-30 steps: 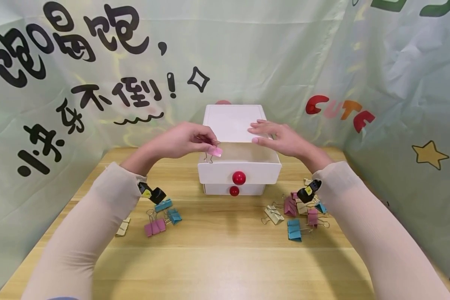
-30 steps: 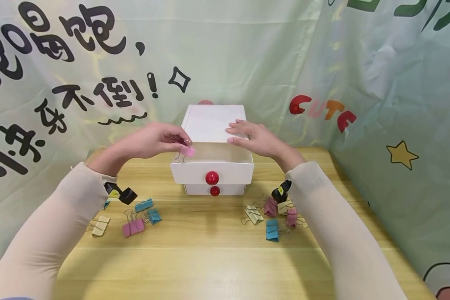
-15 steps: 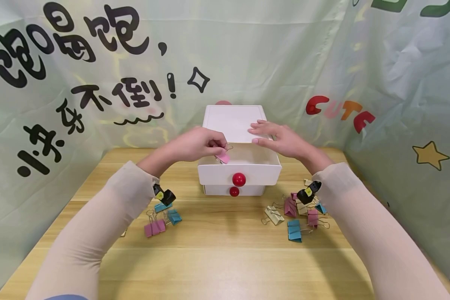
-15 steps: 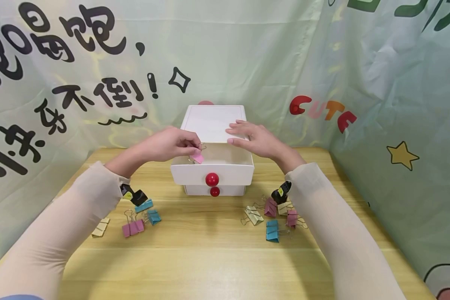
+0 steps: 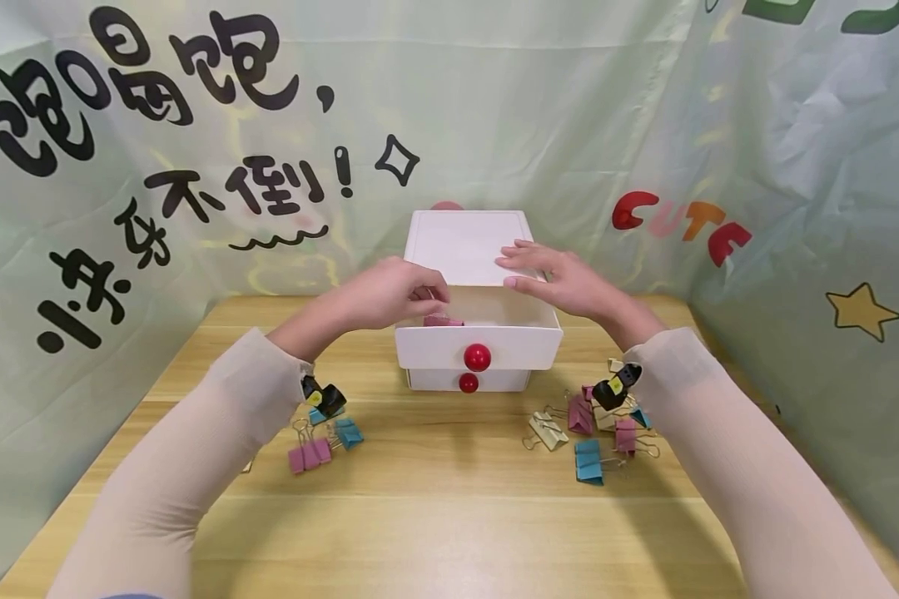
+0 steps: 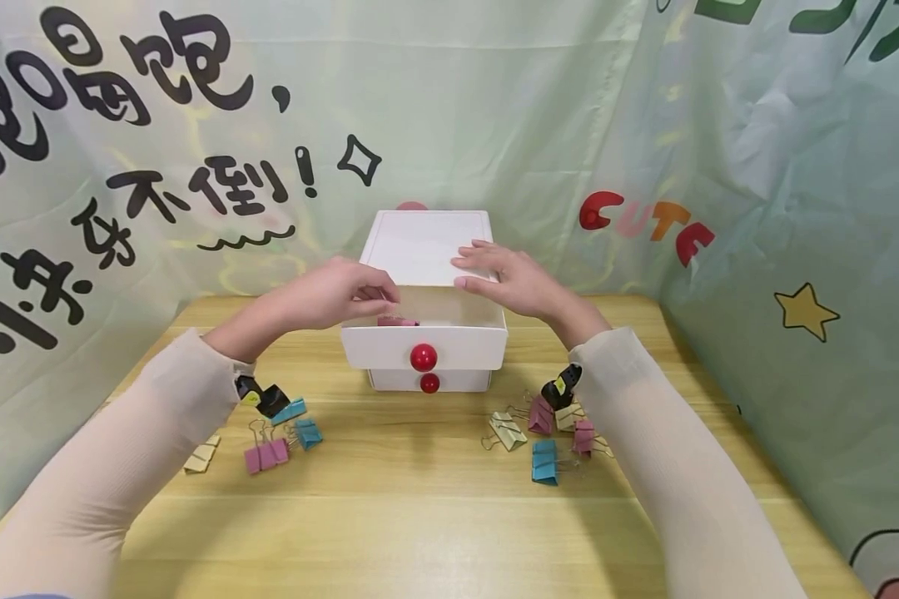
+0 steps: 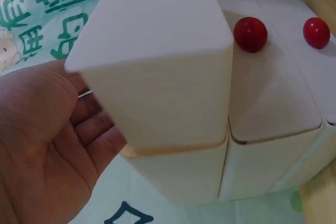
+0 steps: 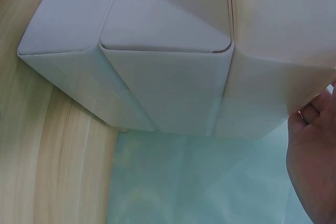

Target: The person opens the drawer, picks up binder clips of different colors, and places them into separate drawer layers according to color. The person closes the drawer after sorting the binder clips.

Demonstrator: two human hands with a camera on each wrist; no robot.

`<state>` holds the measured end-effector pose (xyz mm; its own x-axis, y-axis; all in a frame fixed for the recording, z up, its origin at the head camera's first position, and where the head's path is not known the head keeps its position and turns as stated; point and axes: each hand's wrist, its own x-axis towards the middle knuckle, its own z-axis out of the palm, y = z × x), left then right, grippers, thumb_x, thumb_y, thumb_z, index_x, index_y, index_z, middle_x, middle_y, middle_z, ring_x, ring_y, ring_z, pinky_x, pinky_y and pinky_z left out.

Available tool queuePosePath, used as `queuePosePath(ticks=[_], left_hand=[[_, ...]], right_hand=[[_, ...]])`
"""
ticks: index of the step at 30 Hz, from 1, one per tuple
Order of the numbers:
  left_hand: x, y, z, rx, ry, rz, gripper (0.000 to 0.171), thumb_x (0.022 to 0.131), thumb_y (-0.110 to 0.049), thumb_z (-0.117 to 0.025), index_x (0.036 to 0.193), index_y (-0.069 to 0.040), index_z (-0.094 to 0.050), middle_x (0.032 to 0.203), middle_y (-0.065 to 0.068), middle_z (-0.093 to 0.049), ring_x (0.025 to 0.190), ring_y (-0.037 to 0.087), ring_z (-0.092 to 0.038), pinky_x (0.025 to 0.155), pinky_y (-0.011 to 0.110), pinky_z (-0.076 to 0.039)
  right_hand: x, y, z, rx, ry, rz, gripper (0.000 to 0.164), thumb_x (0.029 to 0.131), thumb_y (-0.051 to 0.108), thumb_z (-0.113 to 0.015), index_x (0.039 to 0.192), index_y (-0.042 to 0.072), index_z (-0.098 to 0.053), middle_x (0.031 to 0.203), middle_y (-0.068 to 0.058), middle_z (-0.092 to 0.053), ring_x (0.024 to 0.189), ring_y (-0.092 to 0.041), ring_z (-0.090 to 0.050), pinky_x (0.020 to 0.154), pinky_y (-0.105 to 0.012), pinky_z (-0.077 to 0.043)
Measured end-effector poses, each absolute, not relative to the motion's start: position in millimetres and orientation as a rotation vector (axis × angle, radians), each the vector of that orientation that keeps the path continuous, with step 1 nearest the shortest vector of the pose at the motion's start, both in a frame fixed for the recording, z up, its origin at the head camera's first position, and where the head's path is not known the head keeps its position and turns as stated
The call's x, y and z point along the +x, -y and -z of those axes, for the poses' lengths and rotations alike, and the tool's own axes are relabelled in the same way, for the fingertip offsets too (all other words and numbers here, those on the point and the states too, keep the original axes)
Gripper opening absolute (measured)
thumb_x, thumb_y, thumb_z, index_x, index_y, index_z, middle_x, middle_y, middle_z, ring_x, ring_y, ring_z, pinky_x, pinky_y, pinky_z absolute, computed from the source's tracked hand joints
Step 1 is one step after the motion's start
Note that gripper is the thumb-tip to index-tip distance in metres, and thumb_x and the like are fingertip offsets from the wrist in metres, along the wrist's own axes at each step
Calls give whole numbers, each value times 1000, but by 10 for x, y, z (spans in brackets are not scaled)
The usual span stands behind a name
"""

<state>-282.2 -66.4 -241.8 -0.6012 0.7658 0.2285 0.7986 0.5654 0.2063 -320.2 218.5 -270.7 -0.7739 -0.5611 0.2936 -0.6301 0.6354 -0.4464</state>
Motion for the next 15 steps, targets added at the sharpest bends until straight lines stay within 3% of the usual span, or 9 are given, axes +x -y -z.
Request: queuePosePath(ticks=[15], left_hand=[[-2603, 1032, 2456, -1266, 2623, 597, 25, 88, -37, -53, 100, -19, -65, 94, -14, -61, 88, 2, -55, 75, 28, -45]], right_hand=[[-3208, -2189, 2725, 1018, 2713, -820, 46, 85, 49, -52, 126, 29, -51, 135, 11, -39, 130, -7, -19, 102, -48, -18]])
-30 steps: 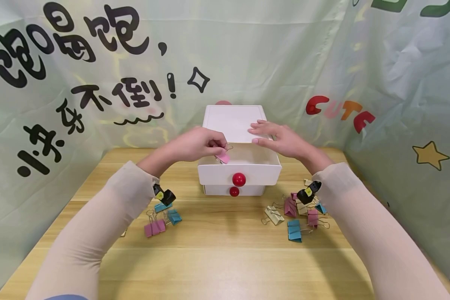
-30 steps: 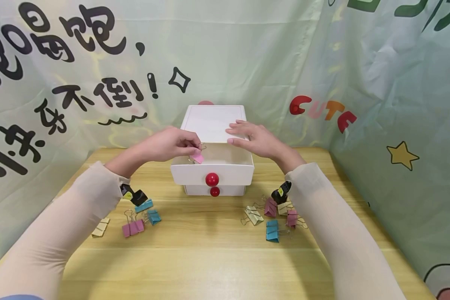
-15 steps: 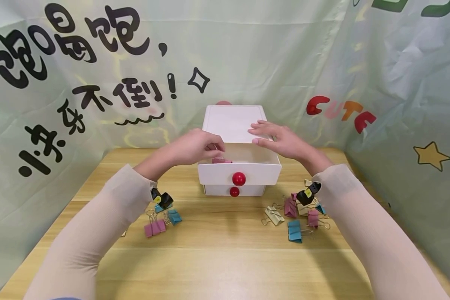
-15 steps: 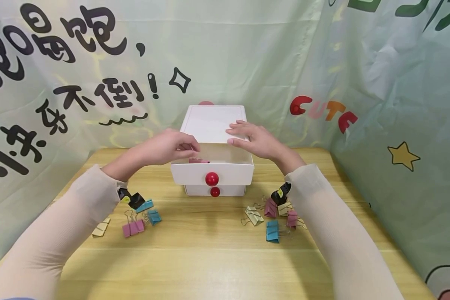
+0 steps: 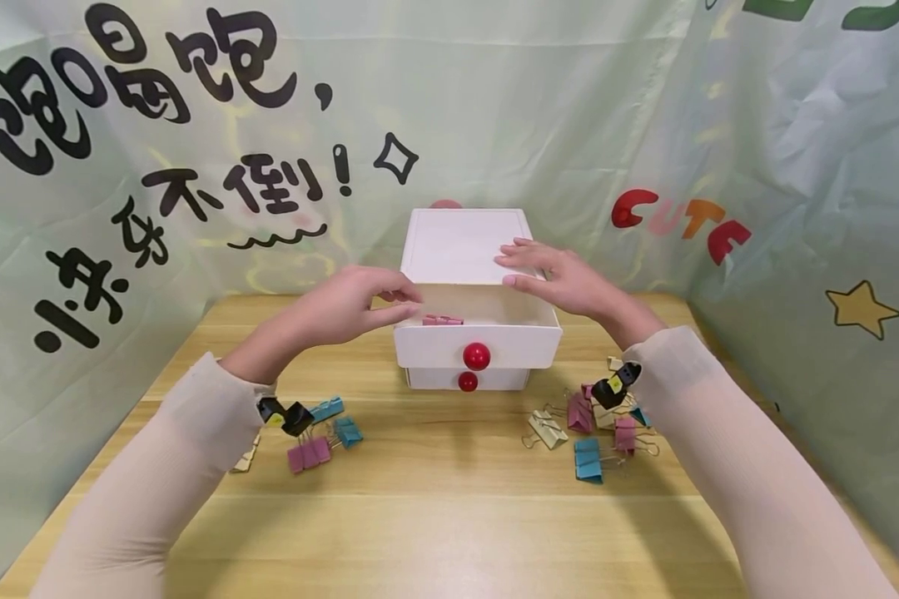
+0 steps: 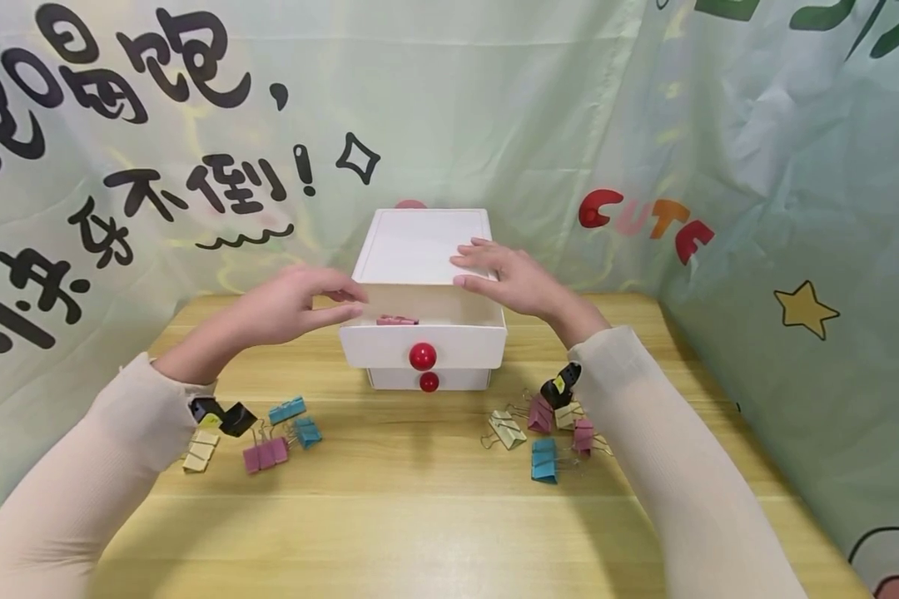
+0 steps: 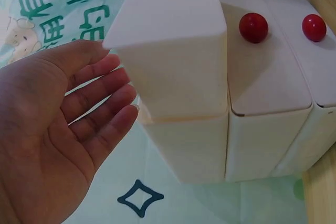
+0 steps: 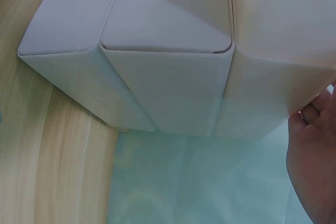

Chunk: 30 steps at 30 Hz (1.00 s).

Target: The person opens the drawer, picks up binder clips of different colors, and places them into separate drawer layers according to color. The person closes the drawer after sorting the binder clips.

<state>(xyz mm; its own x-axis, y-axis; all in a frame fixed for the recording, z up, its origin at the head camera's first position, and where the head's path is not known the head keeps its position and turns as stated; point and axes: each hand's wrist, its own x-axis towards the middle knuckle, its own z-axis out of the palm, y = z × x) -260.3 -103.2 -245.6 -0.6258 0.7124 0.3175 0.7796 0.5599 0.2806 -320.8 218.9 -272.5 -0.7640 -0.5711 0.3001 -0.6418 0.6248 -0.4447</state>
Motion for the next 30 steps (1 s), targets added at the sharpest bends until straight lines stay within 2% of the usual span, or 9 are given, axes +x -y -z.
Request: queuePosePath(ticks=[5, 11, 21, 25, 30], left_hand=[[-2546, 1206, 2498, -1215, 2659, 675, 29, 88, -39, -52, 105, -18, -62, 100, -11, -60, 91, 5, -55, 76, 31, -46], [-2461, 1444, 2601, -1129, 2691, 699, 32, 86, -45, -52, 108, -23, -61, 103, -10, -61, 92, 8, -56, 74, 35, -46], [-2387, 1707, 2797, -1059, 2772, 663, 35, 85, -48, -52, 112, -27, -58, 108, -12, -57, 95, 10, -55, 77, 35, -45], [-2319, 1782, 2900, -1053, 2826, 648, 37, 85, -48, -51, 114, -25, -57, 110, -12, -57, 97, 12, -55, 79, 36, -45], [-2253, 1880, 3042, -1038, 2859, 624, 37, 85, -49, -51, 114, -26, -57, 109, -13, -56, 97, 8, -54, 80, 35, -45]], right_hand=[[-3200, -2182, 2730, 1012, 2718, -824, 46, 85, 49, -52, 126, 29, -51, 135, 12, -39, 130, -6, -19, 102, -48, -18], [-3198, -2179, 2728, 1012, 2717, -835, 46, 85, 49, -52, 126, 29, -51, 135, 12, -39, 130, -6, -19, 103, -48, -17], [-3208, -2185, 2712, 998, 2735, -823, 46, 84, 51, -52, 126, 31, -50, 135, 13, -38, 130, -5, -19, 102, -49, -18], [-3211, -2184, 2710, 991, 2750, -813, 47, 83, 52, -52, 126, 33, -50, 135, 14, -38, 130, -5, -19, 102, -50, -18], [-3231, -2190, 2705, 987, 2750, -755, 47, 83, 54, -51, 125, 34, -50, 134, 15, -39, 129, -7, -22, 102, -48, -17]])
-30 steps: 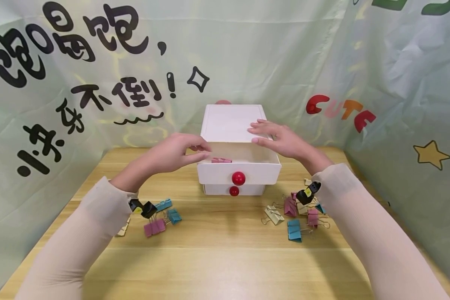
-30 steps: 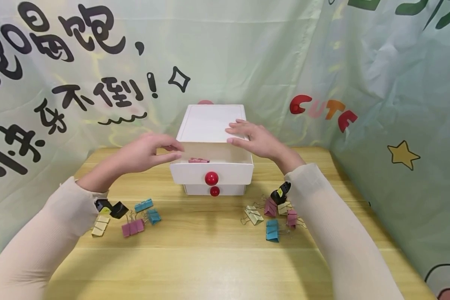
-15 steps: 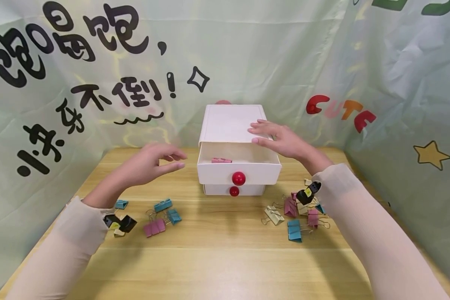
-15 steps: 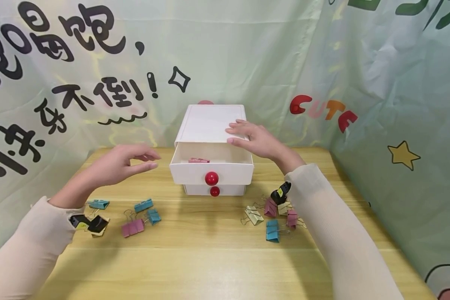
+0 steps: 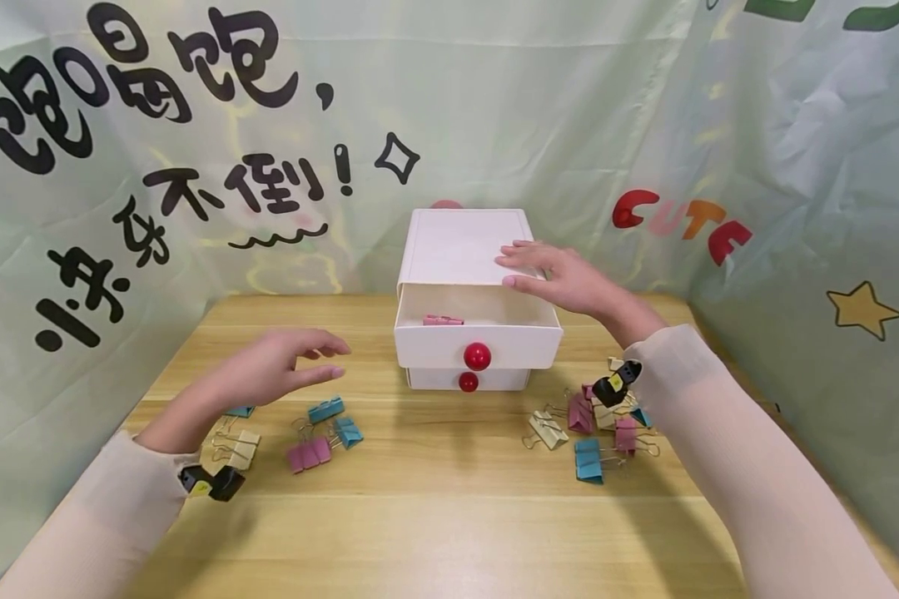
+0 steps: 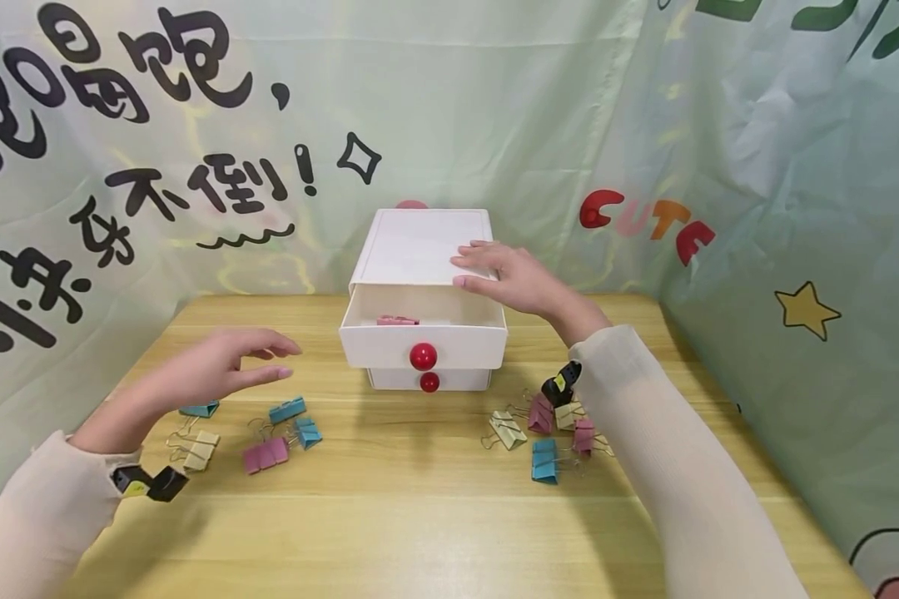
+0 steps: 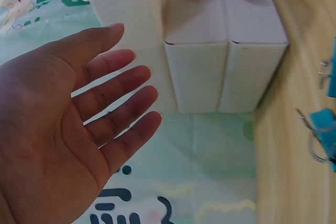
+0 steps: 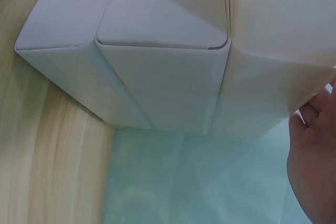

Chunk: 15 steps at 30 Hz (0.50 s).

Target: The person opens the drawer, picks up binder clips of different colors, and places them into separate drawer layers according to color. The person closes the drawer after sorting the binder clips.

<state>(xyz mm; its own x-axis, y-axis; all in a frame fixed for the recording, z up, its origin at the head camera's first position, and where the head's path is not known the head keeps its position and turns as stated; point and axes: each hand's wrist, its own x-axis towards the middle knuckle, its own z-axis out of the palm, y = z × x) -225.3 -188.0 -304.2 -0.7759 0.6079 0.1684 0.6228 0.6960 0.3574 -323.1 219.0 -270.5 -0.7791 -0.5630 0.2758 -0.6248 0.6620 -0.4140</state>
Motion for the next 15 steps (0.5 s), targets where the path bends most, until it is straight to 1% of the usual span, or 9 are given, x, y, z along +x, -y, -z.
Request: queuePosePath(ticks=[4, 6, 10, 15], left_hand=[[-2217, 1949, 3160, -1047, 2861, 600, 36, 85, -49, -51, 113, -26, -57, 109, -14, -56, 96, 8, -54, 80, 34, -45], [-2199, 1980, 3215, -1050, 2859, 601, 36, 84, -48, -52, 112, -26, -58, 108, -14, -57, 95, 10, -55, 80, 35, -45], [-2163, 2026, 3312, -1017, 2880, 570, 35, 84, -48, -54, 111, -27, -57, 107, -15, -56, 95, 8, -54, 78, 34, -45], [-2139, 2057, 3439, -1009, 2908, 501, 34, 84, -42, -57, 113, -23, -58, 107, -13, -57, 95, 10, -55, 78, 35, -45]], right_hand=[[-3238, -2195, 2696, 988, 2747, -731, 48, 82, 55, -52, 125, 34, -51, 134, 14, -40, 128, -9, -27, 102, -48, -20], [-3241, -2197, 2694, 991, 2741, -730, 48, 81, 55, -53, 125, 34, -51, 133, 14, -40, 127, -10, -29, 100, -48, -23], [-3247, -2198, 2695, 999, 2726, -736, 48, 81, 54, -54, 124, 33, -52, 133, 12, -42, 125, -11, -32, 99, -46, -26], [-3250, -2191, 2687, 1010, 2723, -748, 49, 80, 53, -56, 124, 32, -53, 132, 11, -42, 124, -14, -33, 98, -47, -27]])
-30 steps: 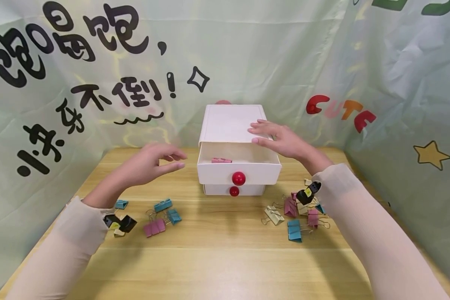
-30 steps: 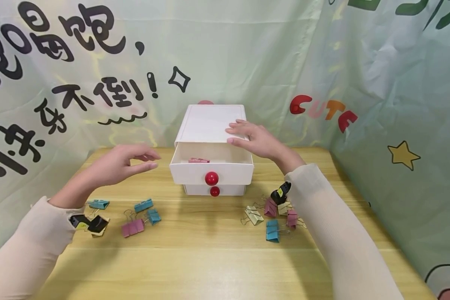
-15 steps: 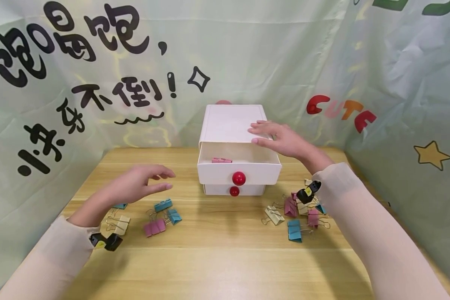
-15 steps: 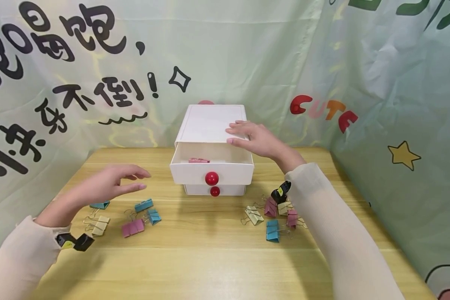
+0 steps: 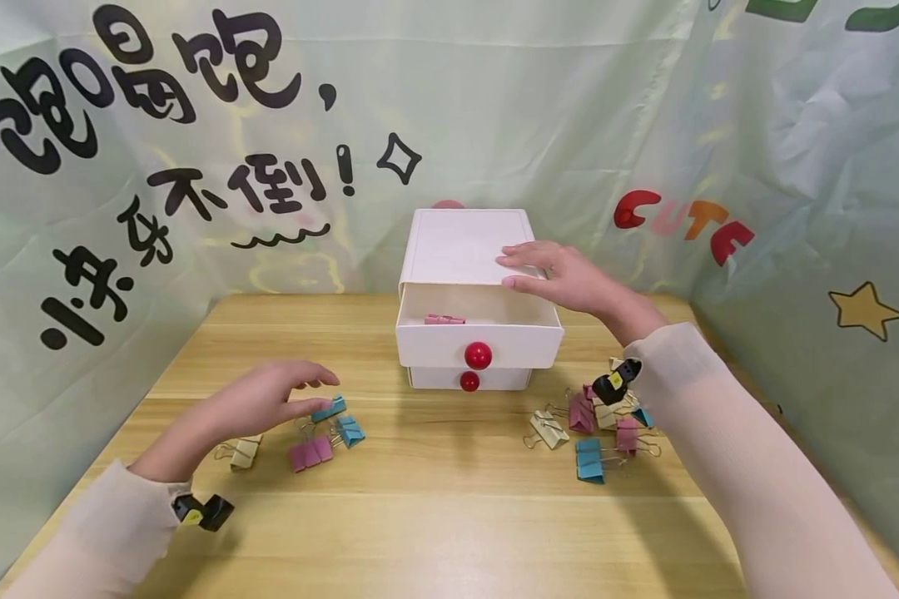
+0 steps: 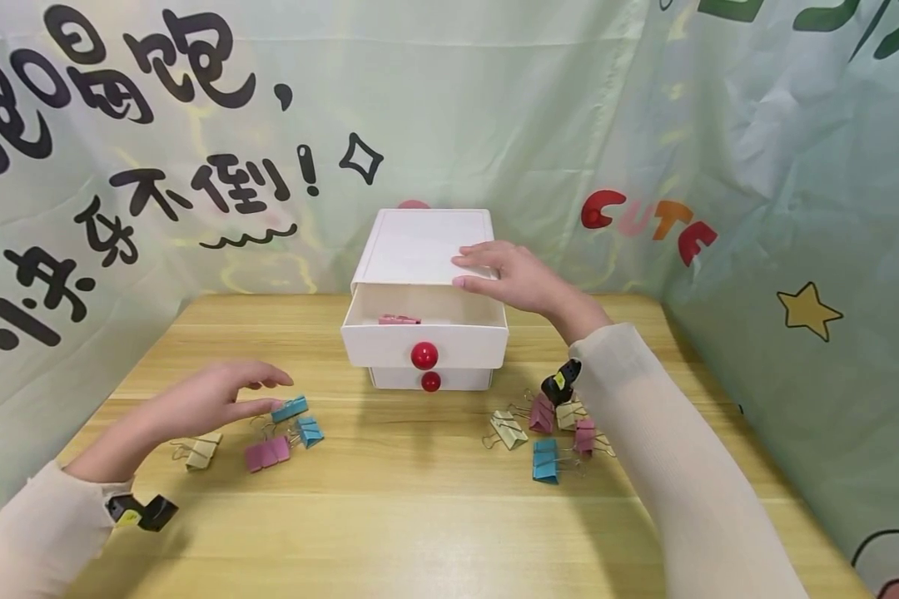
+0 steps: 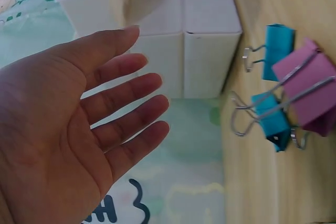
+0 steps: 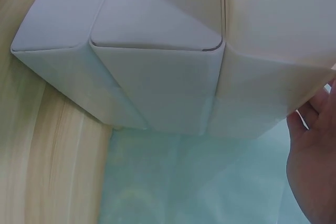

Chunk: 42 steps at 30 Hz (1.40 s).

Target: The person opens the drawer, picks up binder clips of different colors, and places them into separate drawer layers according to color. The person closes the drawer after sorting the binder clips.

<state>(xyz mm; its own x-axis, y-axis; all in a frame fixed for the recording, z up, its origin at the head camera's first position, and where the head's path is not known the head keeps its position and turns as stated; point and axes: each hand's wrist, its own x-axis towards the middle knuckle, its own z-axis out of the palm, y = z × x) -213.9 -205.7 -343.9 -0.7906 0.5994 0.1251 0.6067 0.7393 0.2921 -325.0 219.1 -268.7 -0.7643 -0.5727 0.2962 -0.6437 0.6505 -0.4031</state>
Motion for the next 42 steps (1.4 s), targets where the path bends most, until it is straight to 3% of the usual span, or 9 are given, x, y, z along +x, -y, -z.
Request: queuePosePath(ticks=[10, 19, 26, 31, 38, 42], left_hand=[[-2109, 2076, 3709, -992, 3031, 439, 36, 82, -35, -63, 114, -20, -58, 110, -6, -58, 100, 16, -55, 82, 37, -44], [-2042, 2161, 3835, -1060, 3035, 366, 35, 80, -25, -67, 114, -21, -59, 115, -7, -56, 109, 17, -50, 89, 39, -41], [-2021, 2230, 3931, -1081, 3021, 413, 47, 73, -29, -73, 116, -23, -57, 114, -12, -54, 105, 10, -50, 87, 34, -42], [-1961, 2288, 3957, -1045, 3021, 411, 50, 73, -29, -72, 120, -21, -55, 113, -10, -57, 100, 10, -54, 82, 33, -45], [-1904, 2365, 3966, -1072, 2949, 389, 33, 73, -31, -72, 103, -24, -60, 101, -17, -57, 93, 4, -54, 79, 30, -46], [-1882, 2403, 3984, -1159, 2935, 385, 37, 71, -29, -73, 105, -25, -60, 104, -17, -56, 95, 5, -53, 79, 31, -46]], right_hand=[[-3247, -2190, 2655, 999, 2714, -779, 48, 80, 51, -58, 122, 29, -55, 131, 10, -44, 123, -15, -34, 97, -46, -28], [-3210, -2192, 2618, 972, 2727, -803, 48, 80, 51, -58, 122, 28, -55, 132, 10, -43, 124, -15, -33, 98, -46, -27], [-3213, -2180, 2633, 971, 2739, -813, 49, 79, 52, -57, 123, 29, -55, 133, 10, -42, 124, -15, -32, 98, -47, -26], [-3234, -2180, 2668, 971, 2746, -826, 49, 79, 53, -57, 123, 31, -54, 133, 12, -41, 124, -14, -31, 98, -48, -26], [-3251, -2180, 2700, 979, 2729, -816, 48, 80, 53, -56, 122, 32, -54, 132, 14, -41, 124, -13, -31, 98, -47, -26], [-3240, -2177, 2705, 981, 2730, -813, 48, 80, 53, -56, 123, 31, -54, 132, 13, -41, 124, -13, -31, 98, -47, -25]])
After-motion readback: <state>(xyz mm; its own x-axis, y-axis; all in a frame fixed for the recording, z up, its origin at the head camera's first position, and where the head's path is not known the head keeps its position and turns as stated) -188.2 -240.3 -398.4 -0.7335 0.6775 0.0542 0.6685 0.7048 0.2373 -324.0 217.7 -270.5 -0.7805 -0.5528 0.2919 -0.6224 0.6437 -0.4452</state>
